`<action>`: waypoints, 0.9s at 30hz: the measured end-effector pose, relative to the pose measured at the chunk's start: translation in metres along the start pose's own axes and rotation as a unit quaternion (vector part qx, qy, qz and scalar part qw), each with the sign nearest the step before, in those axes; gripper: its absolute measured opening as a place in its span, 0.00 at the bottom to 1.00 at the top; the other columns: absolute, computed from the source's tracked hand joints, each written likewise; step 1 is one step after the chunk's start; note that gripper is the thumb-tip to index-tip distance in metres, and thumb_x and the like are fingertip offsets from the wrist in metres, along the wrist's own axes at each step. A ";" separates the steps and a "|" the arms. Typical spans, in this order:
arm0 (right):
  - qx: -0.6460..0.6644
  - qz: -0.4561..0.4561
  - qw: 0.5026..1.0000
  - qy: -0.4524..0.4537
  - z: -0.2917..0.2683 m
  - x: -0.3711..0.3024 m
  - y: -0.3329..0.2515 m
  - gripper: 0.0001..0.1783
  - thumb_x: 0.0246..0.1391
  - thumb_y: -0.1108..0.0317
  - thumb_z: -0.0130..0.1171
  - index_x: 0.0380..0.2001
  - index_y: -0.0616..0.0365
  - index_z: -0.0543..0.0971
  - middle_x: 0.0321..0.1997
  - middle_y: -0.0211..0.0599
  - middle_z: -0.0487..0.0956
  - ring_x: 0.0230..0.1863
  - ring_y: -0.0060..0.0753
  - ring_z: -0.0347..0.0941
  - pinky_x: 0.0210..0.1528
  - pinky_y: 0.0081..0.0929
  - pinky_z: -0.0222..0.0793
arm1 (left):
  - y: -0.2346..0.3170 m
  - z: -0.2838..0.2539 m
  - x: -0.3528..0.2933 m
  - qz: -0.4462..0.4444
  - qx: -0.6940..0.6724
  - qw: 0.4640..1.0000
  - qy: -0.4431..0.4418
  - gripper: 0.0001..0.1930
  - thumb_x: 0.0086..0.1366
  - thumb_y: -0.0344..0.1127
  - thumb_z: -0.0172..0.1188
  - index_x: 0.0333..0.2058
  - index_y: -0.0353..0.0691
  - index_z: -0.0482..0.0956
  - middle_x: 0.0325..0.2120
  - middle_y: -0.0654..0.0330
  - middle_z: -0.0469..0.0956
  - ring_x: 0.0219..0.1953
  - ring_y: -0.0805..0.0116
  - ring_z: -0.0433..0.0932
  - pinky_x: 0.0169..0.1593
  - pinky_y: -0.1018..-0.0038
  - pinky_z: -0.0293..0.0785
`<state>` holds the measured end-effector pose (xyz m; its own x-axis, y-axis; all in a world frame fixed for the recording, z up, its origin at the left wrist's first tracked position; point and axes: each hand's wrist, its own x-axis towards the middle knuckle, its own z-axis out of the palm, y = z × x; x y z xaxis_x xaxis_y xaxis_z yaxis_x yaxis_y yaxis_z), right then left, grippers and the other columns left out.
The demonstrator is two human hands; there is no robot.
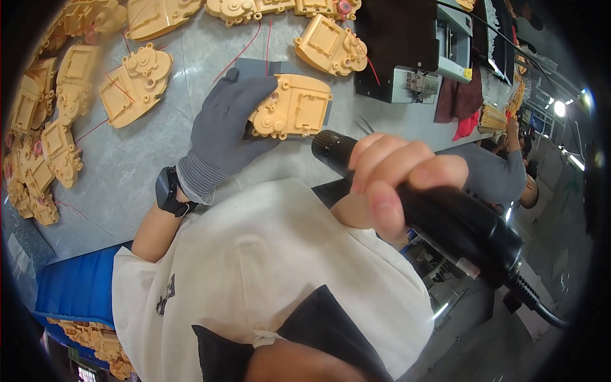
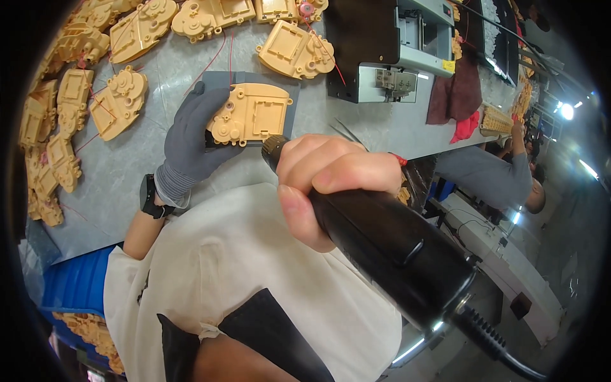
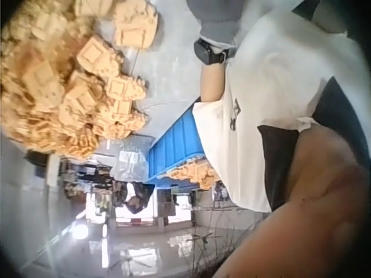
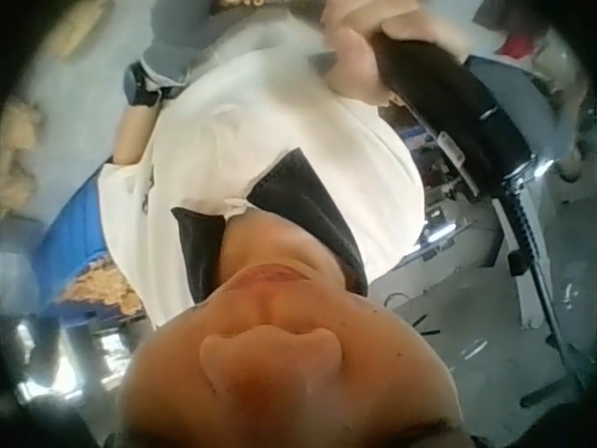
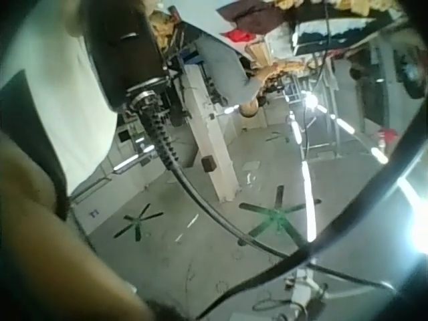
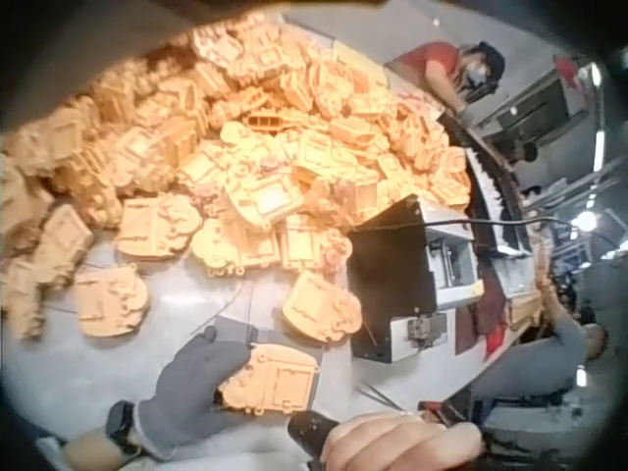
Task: The person assembles plastic toy casings by placing each piece onto a fixture and driving screws into it with an electric screwdriver.
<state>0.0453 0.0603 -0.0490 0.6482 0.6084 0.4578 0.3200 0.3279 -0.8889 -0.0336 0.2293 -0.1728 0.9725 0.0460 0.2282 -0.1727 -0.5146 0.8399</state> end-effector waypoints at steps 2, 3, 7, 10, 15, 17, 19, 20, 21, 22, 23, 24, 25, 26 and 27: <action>-0.014 0.001 1.000 0.009 0.003 0.001 0.002 0.22 0.38 0.89 0.54 0.37 0.59 0.61 0.22 0.37 0.70 0.18 0.32 0.68 0.20 0.27 0.64 | 0.000 -0.001 0.001 0.004 0.015 1.000 -0.005 0.41 0.39 0.35 0.72 0.54 0.38 0.62 0.49 0.54 0.71 0.50 0.51 0.70 0.59 0.60 0.59; -0.013 0.003 1.000 0.009 0.003 0.001 0.003 0.22 0.38 0.89 0.54 0.37 0.59 0.61 0.22 0.37 0.70 0.18 0.32 0.68 0.20 0.27 0.64 | 0.000 -0.001 0.001 0.002 0.014 1.000 -0.005 0.41 0.39 0.35 0.72 0.54 0.38 0.62 0.49 0.54 0.71 0.50 0.51 0.70 0.59 0.60 0.59; -0.009 0.000 1.000 -0.010 0.002 -0.001 0.003 0.20 0.38 0.89 0.55 0.34 0.60 0.62 0.22 0.38 0.70 0.18 0.32 0.68 0.20 0.28 0.64 | -0.001 0.000 0.000 -0.021 -0.016 0.999 0.037 0.45 0.37 0.39 0.73 0.55 0.36 0.61 0.48 0.53 0.71 0.49 0.52 0.71 0.56 0.62 0.63; -0.007 -0.004 1.000 -0.008 0.000 -0.005 0.005 0.20 0.38 0.89 0.55 0.33 0.60 0.62 0.23 0.38 0.70 0.18 0.32 0.68 0.20 0.28 0.63 | -0.003 -0.006 0.004 -0.034 -0.008 0.999 0.029 0.48 0.35 0.41 0.74 0.56 0.36 0.60 0.48 0.52 0.71 0.49 0.52 0.70 0.55 0.63 0.65; 0.015 -0.024 1.000 0.006 -0.005 -0.009 0.006 0.22 0.40 0.88 0.53 0.38 0.59 0.60 0.23 0.37 0.69 0.17 0.29 0.66 0.22 0.27 0.63 | 0.004 -0.009 0.007 -0.027 0.073 0.997 -0.015 0.49 0.35 0.42 0.74 0.57 0.38 0.60 0.48 0.53 0.71 0.52 0.53 0.68 0.54 0.64 0.65; 0.031 -0.025 0.999 0.023 -0.008 -0.015 0.005 0.22 0.41 0.87 0.53 0.39 0.59 0.60 0.23 0.37 0.69 0.18 0.29 0.66 0.22 0.28 0.63 | 0.003 -0.006 0.006 -0.023 0.056 0.998 -0.013 0.48 0.35 0.43 0.74 0.57 0.39 0.61 0.49 0.54 0.71 0.53 0.53 0.67 0.54 0.63 0.65; 0.052 -0.043 0.995 0.069 -0.007 -0.024 0.010 0.24 0.43 0.83 0.52 0.45 0.58 0.60 0.22 0.37 0.69 0.18 0.30 0.66 0.24 0.31 0.64 | 0.001 -0.004 0.002 -0.020 0.065 0.998 -0.007 0.48 0.35 0.43 0.74 0.57 0.40 0.61 0.49 0.55 0.71 0.53 0.52 0.67 0.54 0.63 0.65; 0.053 -0.041 0.995 0.069 -0.006 -0.028 0.007 0.24 0.43 0.83 0.52 0.45 0.58 0.60 0.22 0.37 0.69 0.18 0.30 0.66 0.24 0.31 0.64 | 0.001 -0.003 0.001 -0.015 0.069 0.997 -0.006 0.48 0.35 0.43 0.74 0.57 0.41 0.61 0.49 0.55 0.71 0.53 0.52 0.66 0.55 0.63 0.65; 0.053 -0.052 0.987 0.140 -0.005 -0.033 0.003 0.24 0.44 0.81 0.52 0.46 0.58 0.60 0.21 0.36 0.69 0.17 0.30 0.66 0.25 0.33 0.64 | 0.000 -0.001 0.000 -0.018 0.069 0.997 -0.006 0.48 0.35 0.43 0.74 0.57 0.41 0.61 0.49 0.55 0.71 0.53 0.52 0.66 0.55 0.63 0.65; 0.052 -0.063 0.974 0.211 -0.004 -0.038 0.000 0.24 0.44 0.79 0.52 0.47 0.57 0.60 0.21 0.36 0.68 0.17 0.31 0.66 0.26 0.34 0.64 | 0.000 -0.001 0.000 -0.004 0.065 0.998 0.000 0.48 0.35 0.43 0.74 0.57 0.41 0.61 0.49 0.55 0.71 0.53 0.52 0.66 0.55 0.63 0.65; 0.046 -0.082 0.964 0.249 -0.004 -0.041 -0.003 0.25 0.44 0.76 0.50 0.49 0.57 0.60 0.21 0.36 0.68 0.17 0.31 0.66 0.27 0.35 0.64 | 0.000 -0.001 0.002 0.012 0.060 0.998 0.004 0.48 0.35 0.43 0.74 0.57 0.42 0.61 0.49 0.56 0.71 0.53 0.51 0.66 0.55 0.63 0.65; 0.052 -0.090 0.968 0.227 -0.013 -0.045 -0.006 0.26 0.45 0.75 0.50 0.50 0.57 0.60 0.22 0.37 0.68 0.17 0.31 0.66 0.27 0.35 0.64 | 0.001 -0.001 0.001 0.012 0.058 0.998 0.002 0.48 0.35 0.43 0.74 0.57 0.42 0.61 0.49 0.56 0.71 0.53 0.51 0.66 0.55 0.63 0.65; 0.045 -0.097 0.964 0.244 -0.015 -0.046 -0.010 0.26 0.45 0.76 0.50 0.51 0.58 0.60 0.23 0.37 0.68 0.18 0.31 0.66 0.28 0.35 0.64 | 0.002 -0.001 0.001 -0.001 0.066 0.998 -0.004 0.48 0.35 0.43 0.74 0.57 0.42 0.61 0.50 0.57 0.71 0.53 0.51 0.66 0.55 0.63 0.65; 0.041 -0.105 0.959 0.258 -0.016 -0.046 -0.011 0.27 0.45 0.76 0.50 0.51 0.58 0.60 0.23 0.37 0.68 0.18 0.32 0.66 0.28 0.35 0.64 | 0.002 -0.001 0.002 -0.014 0.076 0.997 -0.008 0.48 0.35 0.43 0.74 0.57 0.43 0.61 0.50 0.58 0.71 0.54 0.51 0.66 0.55 0.62 0.65; 0.041 -0.105 0.959 0.258 -0.018 -0.046 -0.011 0.27 0.45 0.76 0.50 0.51 0.58 0.60 0.23 0.37 0.68 0.18 0.32 0.66 0.28 0.35 0.64 | 0.002 0.000 0.001 -0.014 0.076 0.997 -0.008 0.48 0.35 0.43 0.74 0.57 0.43 0.61 0.50 0.58 0.71 0.54 0.51 0.66 0.55 0.62 0.65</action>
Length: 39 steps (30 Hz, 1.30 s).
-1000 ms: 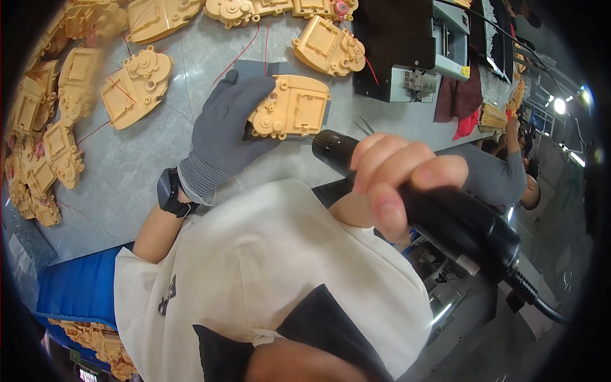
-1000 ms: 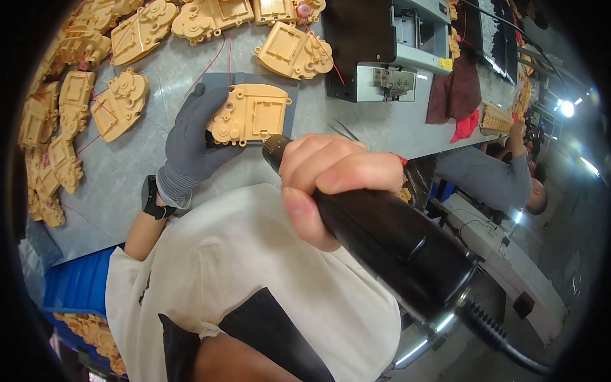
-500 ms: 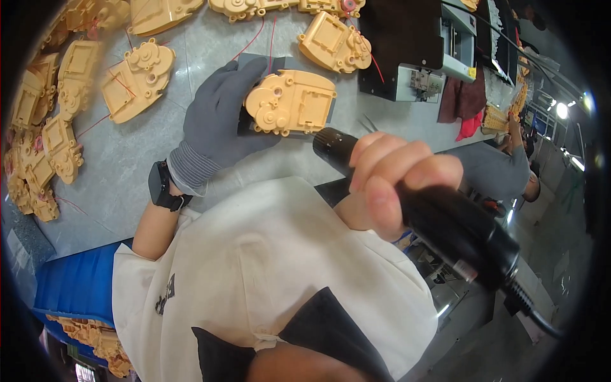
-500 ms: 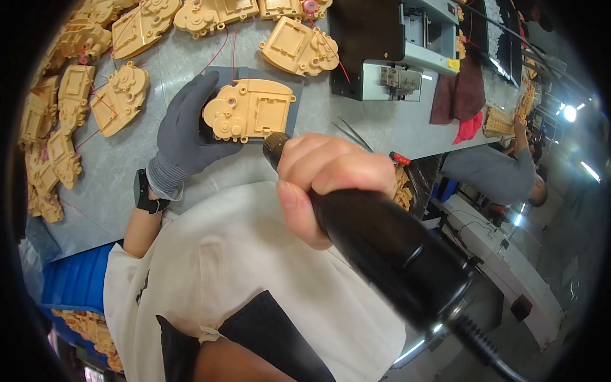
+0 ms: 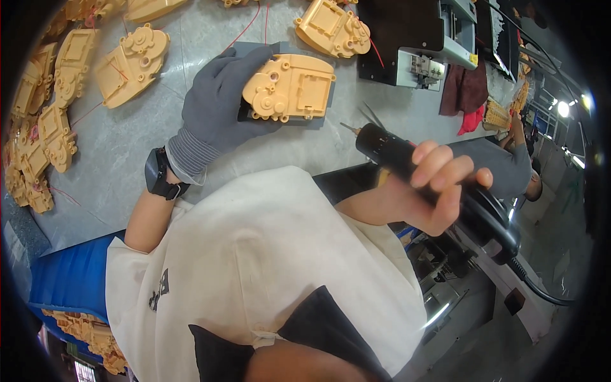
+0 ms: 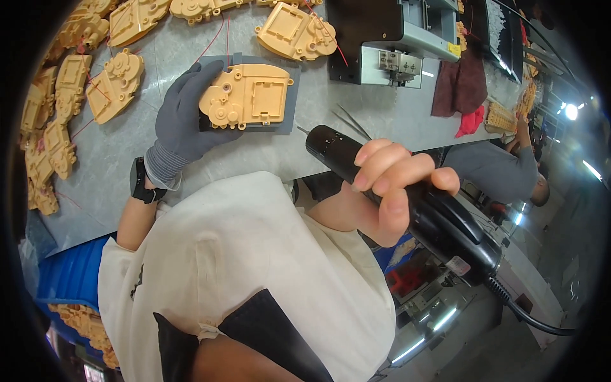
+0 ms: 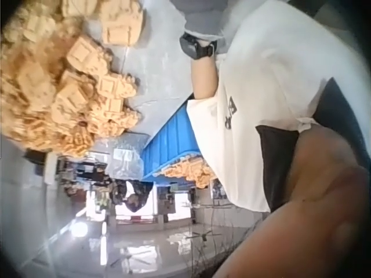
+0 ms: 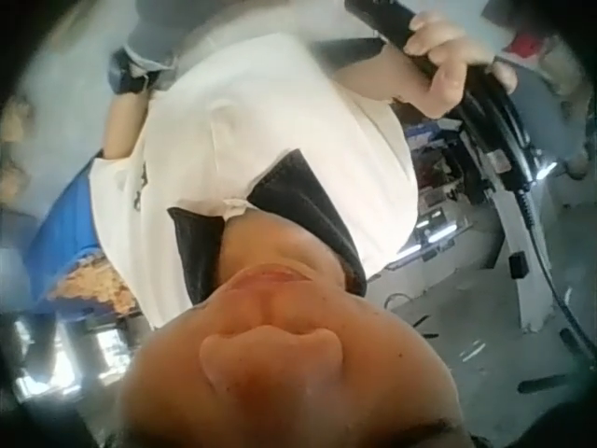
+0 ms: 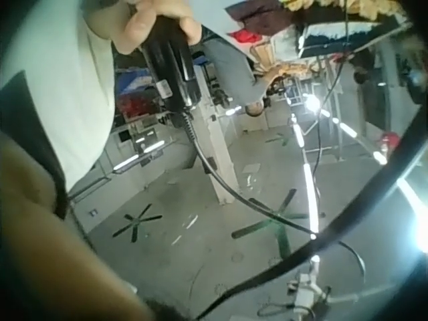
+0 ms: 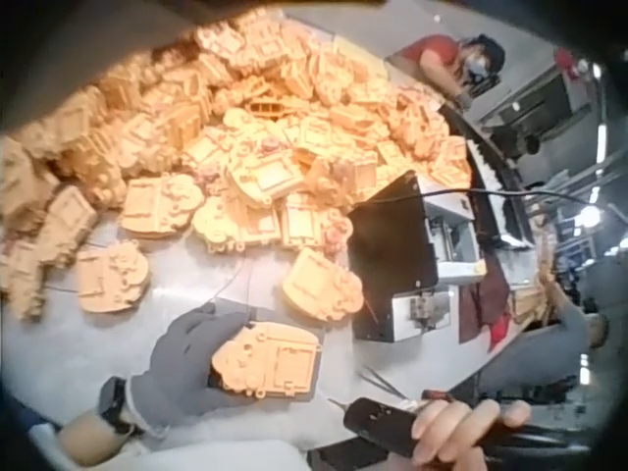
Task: The person assembles plastic toy casings by placing each piece onto a fixture and driving screws into it with an electric screwdriver.
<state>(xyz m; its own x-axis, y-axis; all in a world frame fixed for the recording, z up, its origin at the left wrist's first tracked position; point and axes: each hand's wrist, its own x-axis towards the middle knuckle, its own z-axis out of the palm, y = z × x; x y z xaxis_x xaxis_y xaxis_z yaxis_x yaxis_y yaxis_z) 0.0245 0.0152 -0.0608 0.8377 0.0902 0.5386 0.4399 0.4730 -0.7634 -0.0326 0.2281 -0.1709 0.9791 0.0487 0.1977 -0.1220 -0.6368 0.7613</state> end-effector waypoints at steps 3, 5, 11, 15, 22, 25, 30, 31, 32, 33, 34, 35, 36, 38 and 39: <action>0.018 0.000 1.000 -0.014 -0.003 0.002 0.002 0.26 0.46 0.75 0.50 0.52 0.57 0.60 0.24 0.38 0.68 0.19 0.33 0.67 0.29 0.35 0.64 | 0.001 0.004 0.000 -0.015 -0.011 1.000 0.001 0.48 0.34 0.43 0.75 0.57 0.43 0.62 0.50 0.59 0.70 0.54 0.50 0.65 0.56 0.62 0.64; 0.028 0.018 0.996 -0.084 -0.001 0.005 0.005 0.26 0.48 0.74 0.49 0.52 0.56 0.60 0.24 0.38 0.69 0.20 0.34 0.67 0.30 0.36 0.64 | 0.002 0.005 0.002 0.004 0.002 1.000 0.010 0.48 0.33 0.44 0.75 0.56 0.44 0.63 0.50 0.61 0.71 0.52 0.51 0.67 0.55 0.62 0.64; -0.152 -0.089 0.980 0.095 -0.047 0.043 -0.011 0.19 0.47 0.71 0.48 0.45 0.53 0.65 0.18 0.31 0.68 0.14 0.27 0.64 0.26 0.33 0.64 | 0.020 0.019 -0.003 0.027 0.023 0.999 -0.008 0.47 0.32 0.46 0.74 0.55 0.42 0.64 0.44 0.57 0.73 0.42 0.53 0.71 0.50 0.64 0.65; -0.128 -0.097 0.971 0.178 -0.075 0.099 -0.012 0.17 0.43 0.69 0.49 0.40 0.57 0.67 0.15 0.30 0.66 0.15 0.27 0.63 0.23 0.26 0.62 | 0.015 0.018 0.001 0.047 -0.032 0.998 -0.025 0.43 0.36 0.43 0.72 0.54 0.41 0.65 0.42 0.56 0.74 0.42 0.52 0.71 0.50 0.64 0.64; -0.247 -0.015 0.958 0.142 -0.063 0.075 0.023 0.22 0.35 0.83 0.51 0.40 0.63 0.66 0.17 0.37 0.68 0.12 0.30 0.64 0.22 0.30 0.65 | 0.014 0.011 -0.003 0.052 -0.045 0.997 -0.044 0.40 0.38 0.40 0.70 0.54 0.44 0.66 0.44 0.57 0.73 0.46 0.53 0.69 0.52 0.64 0.64; -0.222 -0.004 0.964 0.144 -0.055 0.027 0.017 0.23 0.37 0.79 0.50 0.42 0.58 0.66 0.15 0.34 0.66 0.12 0.28 0.63 0.22 0.31 0.64 | 0.010 0.016 0.010 0.038 -0.048 0.998 -0.030 0.39 0.39 0.39 0.70 0.53 0.43 0.67 0.46 0.58 0.73 0.47 0.54 0.68 0.52 0.65 0.65; -0.210 -0.073 0.961 0.166 -0.055 0.055 -0.011 0.23 0.40 0.72 0.48 0.45 0.53 0.64 0.15 0.29 0.65 0.14 0.25 0.62 0.27 0.28 0.61 | 0.014 0.012 0.002 0.043 -0.058 0.997 -0.014 0.39 0.39 0.37 0.70 0.53 0.42 0.67 0.47 0.58 0.72 0.46 0.54 0.70 0.51 0.65 0.66; -0.196 -0.078 0.964 0.161 -0.070 0.072 -0.007 0.23 0.40 0.72 0.48 0.45 0.54 0.64 0.15 0.29 0.65 0.14 0.25 0.62 0.27 0.28 0.62 | 0.012 0.014 0.006 0.052 -0.057 0.997 -0.014 0.39 0.39 0.37 0.70 0.53 0.42 0.67 0.47 0.58 0.72 0.46 0.54 0.70 0.51 0.65 0.66; -0.165 -0.072 0.967 0.179 -0.077 0.088 0.000 0.22 0.40 0.74 0.49 0.44 0.56 0.64 0.15 0.30 0.65 0.14 0.25 0.62 0.27 0.28 0.63 | 0.012 0.015 0.005 0.038 -0.051 0.998 -0.023 0.39 0.38 0.37 0.71 0.53 0.42 0.67 0.47 0.58 0.73 0.46 0.54 0.70 0.51 0.65 0.66; -0.135 -0.065 0.969 0.197 -0.080 0.100 0.006 0.21 0.40 0.76 0.49 0.43 0.59 0.64 0.15 0.32 0.66 0.14 0.25 0.63 0.27 0.28 0.64 | 0.013 0.016 0.003 0.022 -0.046 0.998 -0.033 0.39 0.38 0.37 0.71 0.53 0.42 0.67 0.47 0.58 0.73 0.45 0.53 0.70 0.51 0.65 0.66; -0.219 -0.033 0.954 0.200 -0.082 0.107 0.016 0.12 0.39 0.75 0.50 0.32 0.58 0.66 0.15 0.32 0.65 0.16 0.27 0.63 0.30 0.29 0.62 | 0.014 0.016 0.003 0.027 -0.043 0.998 -0.033 0.39 0.38 0.37 0.71 0.53 0.42 0.67 0.47 0.58 0.73 0.45 0.53 0.70 0.51 0.65 0.66; -0.303 0.003 0.932 0.200 -0.079 0.110 0.022 0.03 0.39 0.74 0.51 0.21 0.58 0.68 0.15 0.32 0.64 0.19 0.29 0.63 0.33 0.31 0.61 | 0.014 0.016 0.002 0.022 -0.043 0.998 -0.038 0.39 0.38 0.37 0.71 0.53 0.42 0.67 0.46 0.58 0.73 0.45 0.53 0.70 0.51 0.66 0.66; -0.276 0.012 0.942 0.192 -0.066 0.110 0.024 0.04 0.39 0.76 0.51 0.23 0.58 0.68 0.16 0.32 0.65 0.19 0.29 0.63 0.34 0.32 0.62 | 0.015 0.016 0.001 0.017 -0.043 0.998 -0.043 0.39 0.38 0.36 0.71 0.53 0.42 0.67 0.46 0.58 0.73 0.45 0.53 0.70 0.51 0.66 0.66; -0.230 0.011 0.958 0.172 -0.076 0.107 0.018 0.11 0.38 0.81 0.50 0.30 0.62 0.67 0.16 0.35 0.66 0.16 0.29 0.64 0.29 0.30 0.63 | 0.016 0.015 -0.001 0.017 -0.047 0.998 -0.037 0.39 0.38 0.36 0.71 0.54 0.43 0.67 0.46 0.58 0.73 0.45 0.54 0.70 0.51 0.66 0.66; -0.180 0.012 0.972 0.150 -0.081 0.106 0.020 0.18 0.36 0.85 0.49 0.37 0.66 0.66 0.17 0.38 0.68 0.14 0.29 0.64 0.23 0.29 0.65 | 0.015 0.016 0.001 0.014 -0.050 0.998 -0.027 0.40 0.37 0.36 0.71 0.54 0.43 0.67 0.46 0.58 0.73 0.46 0.54 0.70 0.51 0.66 0.66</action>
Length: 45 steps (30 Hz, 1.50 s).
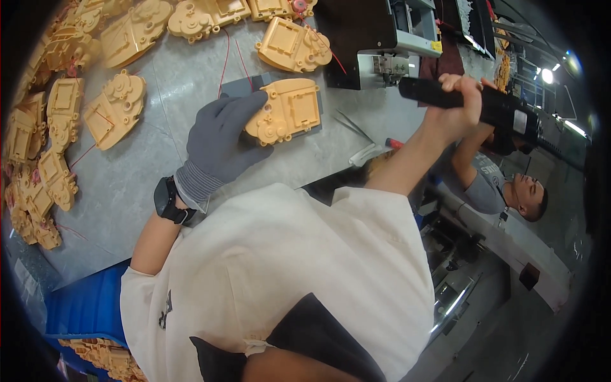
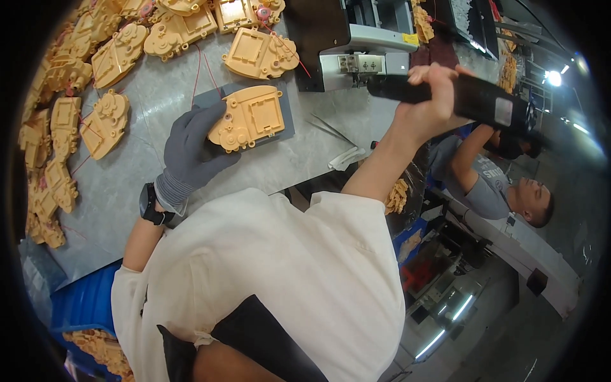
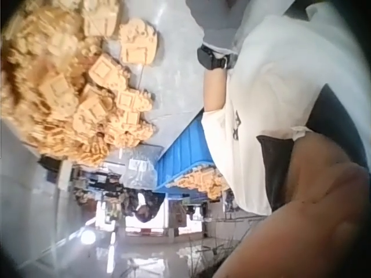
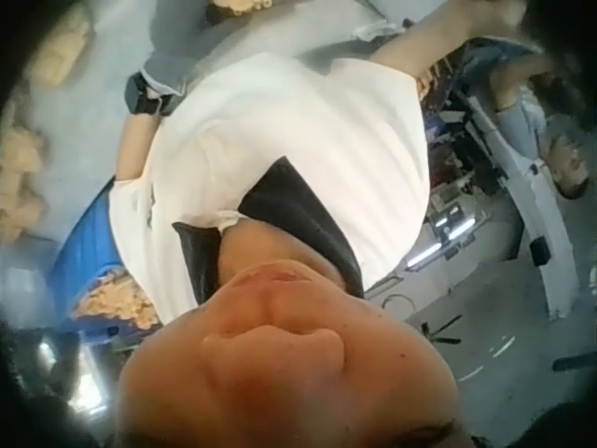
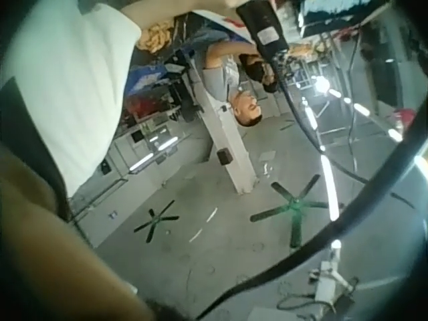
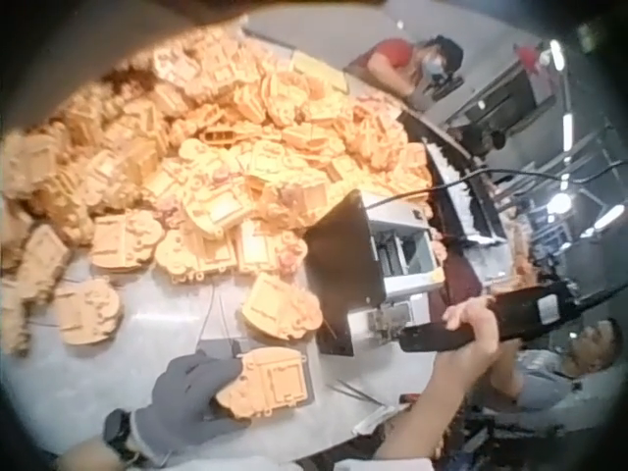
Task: The person assembles plastic toy casings by placing each piece onto a fixture and driving screws into it with an electric screwdriver.
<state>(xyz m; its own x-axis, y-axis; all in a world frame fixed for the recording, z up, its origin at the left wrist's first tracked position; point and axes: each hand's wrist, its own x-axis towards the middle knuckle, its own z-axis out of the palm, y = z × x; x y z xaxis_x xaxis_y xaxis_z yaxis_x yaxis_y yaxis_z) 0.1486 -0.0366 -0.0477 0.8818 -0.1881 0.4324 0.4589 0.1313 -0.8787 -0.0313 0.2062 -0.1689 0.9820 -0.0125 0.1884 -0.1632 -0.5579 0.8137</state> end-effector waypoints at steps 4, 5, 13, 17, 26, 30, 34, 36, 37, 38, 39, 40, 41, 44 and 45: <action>0.014 0.000 0.999 -0.044 0.011 -0.063 -0.020 0.22 0.39 0.79 0.51 0.43 0.61 0.65 0.16 0.35 0.66 0.13 0.30 0.63 0.24 0.33 0.64 | -0.002 0.000 0.000 -0.001 0.013 1.000 0.021 0.36 0.40 0.41 0.69 0.53 0.50 0.68 0.42 0.62 0.74 0.44 0.58 0.71 0.50 0.67 0.68; 0.042 -0.009 0.994 -0.104 0.020 -0.080 -0.029 0.23 0.40 0.79 0.50 0.44 0.59 0.63 0.17 0.36 0.67 0.14 0.30 0.63 0.25 0.34 0.64 | -0.002 -0.002 -0.001 0.004 0.009 1.000 0.013 0.38 0.39 0.39 0.70 0.53 0.47 0.67 0.44 0.60 0.73 0.45 0.56 0.70 0.50 0.66 0.67; 0.139 0.022 0.919 -0.368 0.057 -0.118 -0.050 0.27 0.45 0.84 0.52 0.48 0.55 0.56 0.24 0.38 0.70 0.20 0.33 0.68 0.28 0.34 0.67 | -0.005 -0.002 0.002 0.017 -0.017 1.000 0.005 0.39 0.39 0.38 0.70 0.54 0.44 0.67 0.46 0.58 0.73 0.47 0.54 0.69 0.51 0.66 0.66; 0.137 0.023 0.910 -0.390 0.059 -0.118 -0.047 0.27 0.45 0.85 0.51 0.48 0.56 0.56 0.25 0.40 0.70 0.21 0.33 0.69 0.27 0.34 0.67 | -0.003 -0.002 0.005 0.077 -0.009 0.995 0.064 0.36 0.40 0.39 0.68 0.53 0.44 0.67 0.35 0.58 0.75 0.36 0.56 0.73 0.42 0.67 0.70; 0.093 -0.006 0.919 -0.383 0.076 -0.134 -0.037 0.24 0.42 0.88 0.50 0.43 0.61 0.59 0.25 0.41 0.71 0.21 0.33 0.69 0.27 0.32 0.68 | -0.005 0.000 0.001 0.076 -0.010 0.995 0.062 0.38 0.40 0.38 0.67 0.54 0.45 0.65 0.33 0.59 0.74 0.36 0.56 0.72 0.43 0.67 0.69; 0.084 -0.016 0.927 -0.366 0.083 -0.141 -0.034 0.22 0.41 0.88 0.52 0.40 0.61 0.59 0.24 0.41 0.71 0.20 0.32 0.69 0.25 0.30 0.68 | -0.009 -0.001 -0.004 0.043 -0.011 0.999 0.006 0.39 0.42 0.44 0.66 0.55 0.43 0.64 0.50 0.60 0.71 0.46 0.54 0.70 0.51 0.65 0.65; 0.079 -0.014 0.935 -0.345 0.086 -0.142 -0.030 0.23 0.40 0.89 0.53 0.39 0.61 0.59 0.23 0.40 0.70 0.19 0.31 0.68 0.23 0.28 0.67 | -0.011 -0.002 -0.002 0.049 -0.016 0.999 0.008 0.39 0.42 0.44 0.66 0.55 0.43 0.64 0.50 0.60 0.71 0.46 0.54 0.69 0.51 0.65 0.64; 0.090 -0.014 0.930 -0.357 0.084 -0.138 -0.028 0.23 0.39 0.89 0.53 0.39 0.61 0.59 0.23 0.40 0.70 0.19 0.31 0.68 0.23 0.27 0.67 | -0.009 -0.001 -0.001 0.046 -0.016 0.999 0.004 0.39 0.41 0.43 0.67 0.56 0.44 0.64 0.50 0.59 0.71 0.46 0.54 0.69 0.51 0.65 0.65; 0.100 -0.015 0.924 -0.369 0.083 -0.136 -0.026 0.24 0.39 0.90 0.53 0.39 0.61 0.59 0.23 0.40 0.70 0.19 0.30 0.68 0.23 0.26 0.67 | -0.008 -0.001 0.001 0.048 -0.014 0.999 0.001 0.39 0.41 0.43 0.67 0.56 0.44 0.64 0.50 0.59 0.71 0.46 0.54 0.69 0.51 0.65 0.65; 0.098 -0.020 0.926 -0.364 0.083 -0.135 -0.025 0.24 0.39 0.90 0.53 0.39 0.61 0.59 0.23 0.40 0.70 0.19 0.30 0.68 0.23 0.26 0.67 | -0.005 -0.001 0.002 0.053 -0.005 0.998 0.020 0.38 0.41 0.41 0.67 0.55 0.44 0.65 0.45 0.59 0.73 0.43 0.54 0.70 0.49 0.65 0.66; 0.097 -0.009 0.929 -0.358 0.083 -0.135 -0.024 0.25 0.38 0.90 0.54 0.39 0.61 0.59 0.23 0.40 0.70 0.19 0.30 0.68 0.22 0.26 0.66 | -0.003 -0.002 0.004 0.060 0.004 0.997 0.038 0.38 0.42 0.39 0.67 0.55 0.45 0.65 0.41 0.58 0.74 0.40 0.55 0.71 0.46 0.65 0.68; 0.096 -0.001 0.931 -0.351 0.082 -0.135 -0.025 0.26 0.37 0.90 0.55 0.40 0.61 0.59 0.23 0.40 0.70 0.19 0.30 0.68 0.22 0.26 0.66 | 0.000 -0.002 0.002 0.069 0.005 0.997 0.033 0.38 0.42 0.39 0.67 0.55 0.45 0.65 0.41 0.58 0.74 0.40 0.55 0.71 0.46 0.65 0.68; 0.086 -0.009 0.941 -0.328 0.084 -0.138 -0.022 0.25 0.39 0.89 0.55 0.40 0.60 0.59 0.22 0.38 0.70 0.18 0.30 0.68 0.22 0.25 0.66 | -0.001 -0.002 0.002 0.056 0.000 0.998 0.040 0.38 0.42 0.40 0.67 0.54 0.44 0.65 0.41 0.58 0.74 0.40 0.55 0.71 0.47 0.65 0.68; 0.148 0.007 0.937 -0.316 0.065 -0.131 -0.032 0.24 0.42 0.86 0.53 0.43 0.59 0.60 0.21 0.37 0.70 0.18 0.31 0.68 0.22 0.27 0.67 | 0.001 0.004 -0.005 0.056 0.012 0.997 0.058 0.38 0.41 0.41 0.68 0.54 0.44 0.66 0.43 0.58 0.73 0.41 0.55 0.71 0.48 0.65 0.67; 0.197 -0.005 0.947 -0.253 0.054 -0.125 -0.035 0.25 0.46 0.82 0.52 0.48 0.57 0.60 0.21 0.36 0.70 0.19 0.32 0.69 0.26 0.32 0.68 | -0.004 0.007 0.000 0.049 0.035 0.995 0.078 0.38 0.41 0.42 0.68 0.54 0.44 0.66 0.44 0.58 0.73 0.42 0.54 0.71 0.49 0.65 0.67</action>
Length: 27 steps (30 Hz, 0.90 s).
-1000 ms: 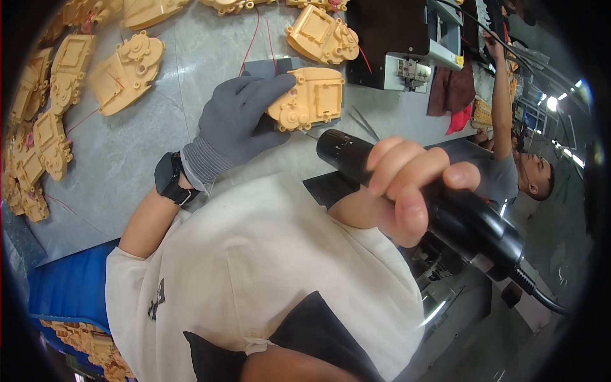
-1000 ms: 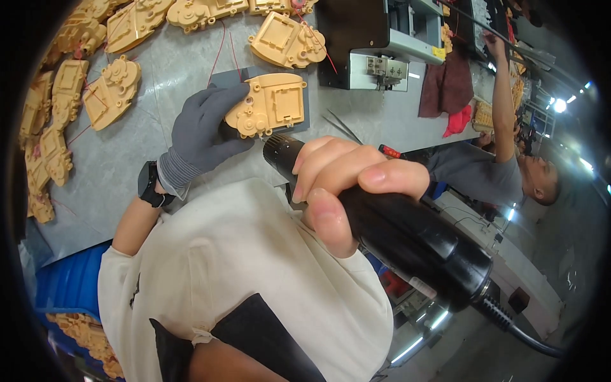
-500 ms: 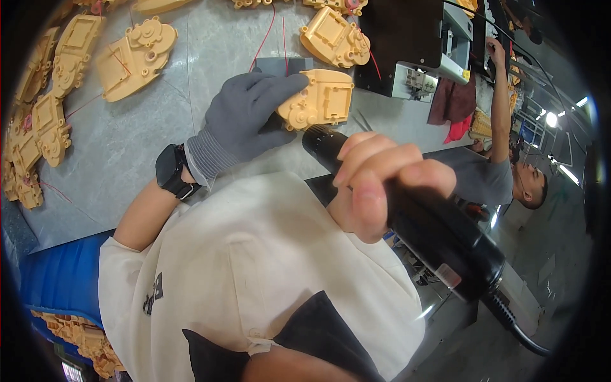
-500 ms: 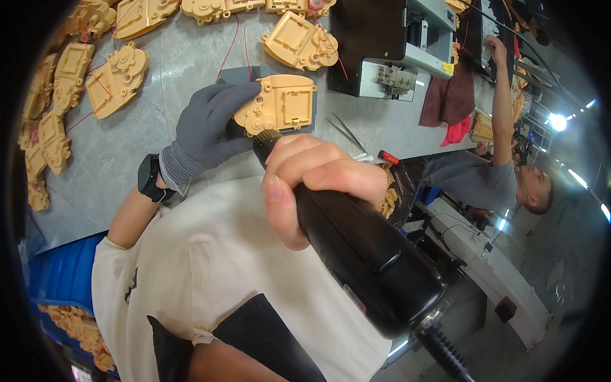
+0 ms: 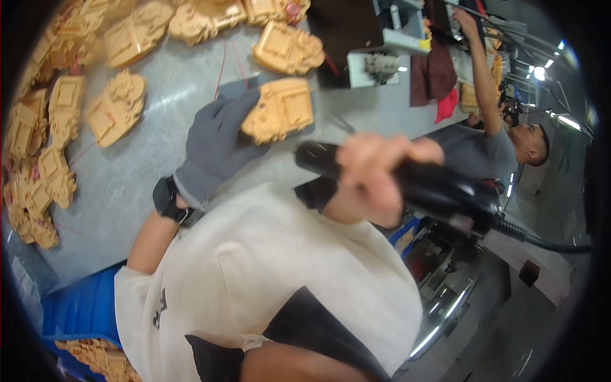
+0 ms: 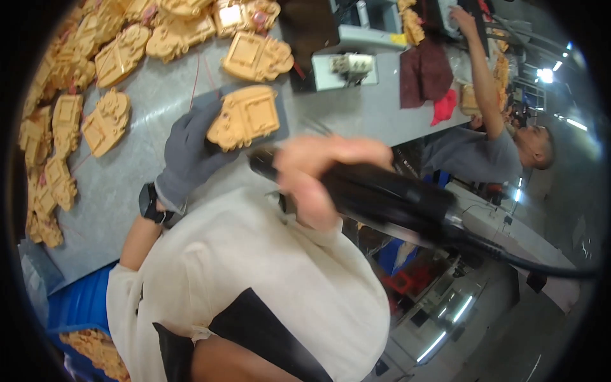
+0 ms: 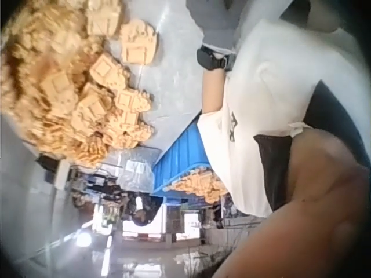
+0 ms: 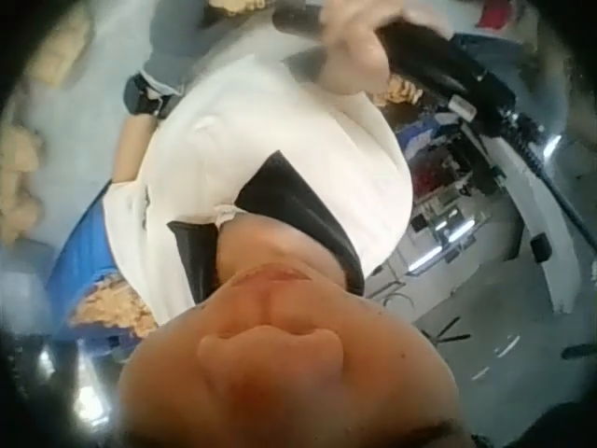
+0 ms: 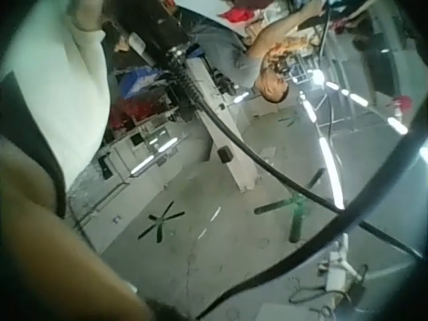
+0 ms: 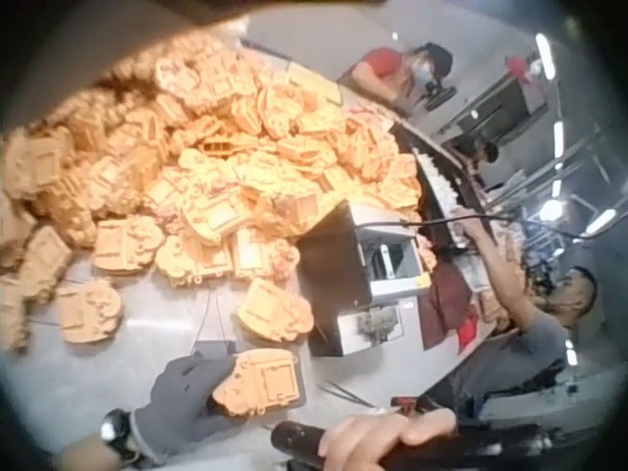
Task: The person assembles plastic toy casings by placing each piece onto a fixture and driving screws into it with an electric screwdriver.
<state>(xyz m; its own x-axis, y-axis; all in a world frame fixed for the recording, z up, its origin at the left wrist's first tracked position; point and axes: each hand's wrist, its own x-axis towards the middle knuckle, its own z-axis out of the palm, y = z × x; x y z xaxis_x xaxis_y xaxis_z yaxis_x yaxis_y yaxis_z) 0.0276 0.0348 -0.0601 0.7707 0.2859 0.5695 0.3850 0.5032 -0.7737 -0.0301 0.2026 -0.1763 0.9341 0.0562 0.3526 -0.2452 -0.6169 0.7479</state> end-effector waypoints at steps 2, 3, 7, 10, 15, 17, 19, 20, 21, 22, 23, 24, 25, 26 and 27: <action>-0.033 -0.006 0.999 -0.008 -0.050 0.018 -0.043 0.25 0.47 0.76 0.50 0.51 0.52 0.61 0.20 0.32 0.69 0.18 0.31 0.69 0.30 0.36 0.68 | -0.005 0.001 0.008 0.005 -0.011 0.999 -0.033 0.39 0.41 0.41 0.69 0.54 0.41 0.65 0.46 0.55 0.72 0.44 0.53 0.70 0.50 0.65 0.66; -0.040 -0.064 0.994 0.078 -0.056 0.032 -0.046 0.23 0.45 0.77 0.48 0.48 0.53 0.64 0.19 0.31 0.68 0.16 0.29 0.67 0.28 0.33 0.66 | -0.001 0.000 0.000 -0.014 -0.012 0.996 -0.083 0.40 0.41 0.41 0.70 0.55 0.39 0.64 0.47 0.53 0.72 0.46 0.51 0.70 0.51 0.64 0.66; -0.191 -0.102 0.946 0.240 -0.088 0.085 -0.022 0.20 0.36 0.85 0.51 0.39 0.67 0.66 0.16 0.38 0.69 0.12 0.30 0.66 0.23 0.28 0.67 | 0.012 -0.005 -0.001 -0.043 0.015 0.996 -0.077 0.41 0.40 0.39 0.70 0.55 0.39 0.64 0.46 0.53 0.72 0.45 0.52 0.70 0.50 0.66 0.66; -0.287 -0.061 0.925 0.243 -0.102 0.094 0.005 0.19 0.35 0.86 0.54 0.36 0.68 0.67 0.17 0.38 0.70 0.13 0.29 0.66 0.21 0.26 0.67 | 0.005 -0.004 0.004 -0.019 -0.001 0.997 -0.072 0.41 0.40 0.39 0.71 0.55 0.39 0.64 0.45 0.54 0.73 0.45 0.53 0.70 0.50 0.67 0.66; -0.221 -0.011 0.944 0.243 -0.103 0.063 0.000 0.21 0.38 0.85 0.52 0.40 0.66 0.64 0.18 0.36 0.69 0.14 0.28 0.65 0.21 0.27 0.66 | 0.005 -0.007 0.000 -0.043 0.011 0.996 -0.081 0.41 0.40 0.38 0.71 0.55 0.39 0.64 0.46 0.54 0.73 0.45 0.53 0.71 0.50 0.66 0.66; -0.167 0.008 0.957 0.236 -0.079 0.033 -0.009 0.22 0.40 0.82 0.51 0.43 0.62 0.64 0.18 0.36 0.68 0.14 0.29 0.65 0.23 0.32 0.66 | 0.002 -0.004 0.001 -0.041 -0.015 0.998 -0.050 0.39 0.41 0.43 0.70 0.55 0.46 0.66 0.43 0.59 0.74 0.44 0.55 0.71 0.50 0.65 0.67; -0.124 -0.024 0.975 0.180 -0.046 0.010 -0.017 0.25 0.40 0.81 0.50 0.46 0.62 0.60 0.18 0.37 0.68 0.14 0.31 0.65 0.24 0.34 0.66 | 0.004 -0.003 0.007 -0.040 -0.020 0.998 -0.047 0.39 0.41 0.43 0.70 0.54 0.47 0.66 0.43 0.59 0.74 0.44 0.55 0.71 0.51 0.64 0.67; -0.092 -0.042 0.989 0.107 -0.031 0.007 -0.017 0.25 0.41 0.81 0.50 0.46 0.62 0.59 0.18 0.38 0.67 0.14 0.31 0.65 0.23 0.34 0.66 | 0.007 -0.003 0.004 -0.038 -0.021 0.998 -0.047 0.39 0.40 0.43 0.70 0.54 0.48 0.66 0.43 0.59 0.74 0.44 0.55 0.71 0.51 0.64 0.67; -0.075 -0.034 0.996 0.044 -0.018 0.011 -0.014 0.25 0.43 0.81 0.50 0.47 0.62 0.58 0.19 0.38 0.68 0.15 0.31 0.65 0.23 0.34 0.66 | 0.007 -0.003 0.002 -0.043 -0.018 0.998 -0.050 0.39 0.40 0.43 0.70 0.54 0.48 0.66 0.43 0.59 0.74 0.44 0.55 0.71 0.51 0.64 0.67; -0.087 -0.032 0.994 0.050 -0.002 0.014 -0.007 0.26 0.42 0.79 0.48 0.48 0.61 0.59 0.18 0.37 0.66 0.14 0.31 0.63 0.24 0.35 0.65 | 0.008 -0.004 0.000 -0.053 -0.019 0.997 -0.054 0.38 0.40 0.43 0.70 0.54 0.48 0.66 0.44 0.59 0.73 0.45 0.54 0.70 0.52 0.63 0.67; -0.100 -0.033 0.993 0.052 0.013 0.022 0.002 0.27 0.41 0.77 0.46 0.50 0.60 0.60 0.17 0.36 0.65 0.14 0.31 0.62 0.26 0.36 0.64 | 0.006 -0.005 0.002 -0.061 -0.020 0.996 -0.055 0.38 0.40 0.43 0.69 0.54 0.49 0.66 0.45 0.58 0.72 0.47 0.54 0.70 0.52 0.63 0.66; -0.118 -0.011 0.992 0.050 0.021 0.029 0.007 0.28 0.41 0.78 0.46 0.51 0.61 0.59 0.18 0.37 0.66 0.15 0.31 0.63 0.26 0.36 0.64 | 0.005 -0.005 0.001 -0.062 -0.018 0.996 -0.054 0.38 0.40 0.43 0.69 0.54 0.49 0.66 0.45 0.58 0.72 0.47 0.54 0.70 0.52 0.63 0.66; -0.136 0.010 0.990 0.048 0.027 0.035 0.012 0.29 0.40 0.79 0.46 0.51 0.61 0.58 0.18 0.38 0.66 0.15 0.32 0.63 0.26 0.36 0.64 | 0.004 -0.004 0.000 -0.047 -0.018 0.998 -0.040 0.38 0.40 0.43 0.69 0.54 0.48 0.66 0.47 0.58 0.71 0.48 0.54 0.69 0.52 0.63 0.66; -0.188 0.024 0.980 0.058 0.028 0.040 0.016 0.28 0.41 0.81 0.46 0.50 0.62 0.58 0.19 0.39 0.67 0.14 0.30 0.62 0.25 0.35 0.64 | 0.004 -0.004 0.000 -0.034 -0.018 0.999 -0.023 0.38 0.41 0.43 0.69 0.54 0.48 0.65 0.48 0.57 0.69 0.50 0.54 0.68 0.53 0.62 0.66; -0.185 0.025 0.981 0.052 0.028 0.043 0.021 0.28 0.41 0.81 0.46 0.50 0.62 0.58 0.19 0.39 0.67 0.14 0.30 0.62 0.25 0.35 0.64 | 0.003 -0.005 0.001 -0.038 -0.016 0.999 -0.018 0.38 0.41 0.43 0.69 0.54 0.48 0.65 0.48 0.57 0.69 0.50 0.54 0.68 0.53 0.62 0.66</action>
<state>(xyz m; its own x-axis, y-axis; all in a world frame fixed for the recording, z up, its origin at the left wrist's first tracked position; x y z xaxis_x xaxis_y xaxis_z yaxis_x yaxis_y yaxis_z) 0.0549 0.0803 -0.0441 0.8335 0.2091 0.5115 0.4885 0.1540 -0.8589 -0.0312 0.2047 -0.1713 0.9587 0.0728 0.2748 -0.1818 -0.5861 0.7896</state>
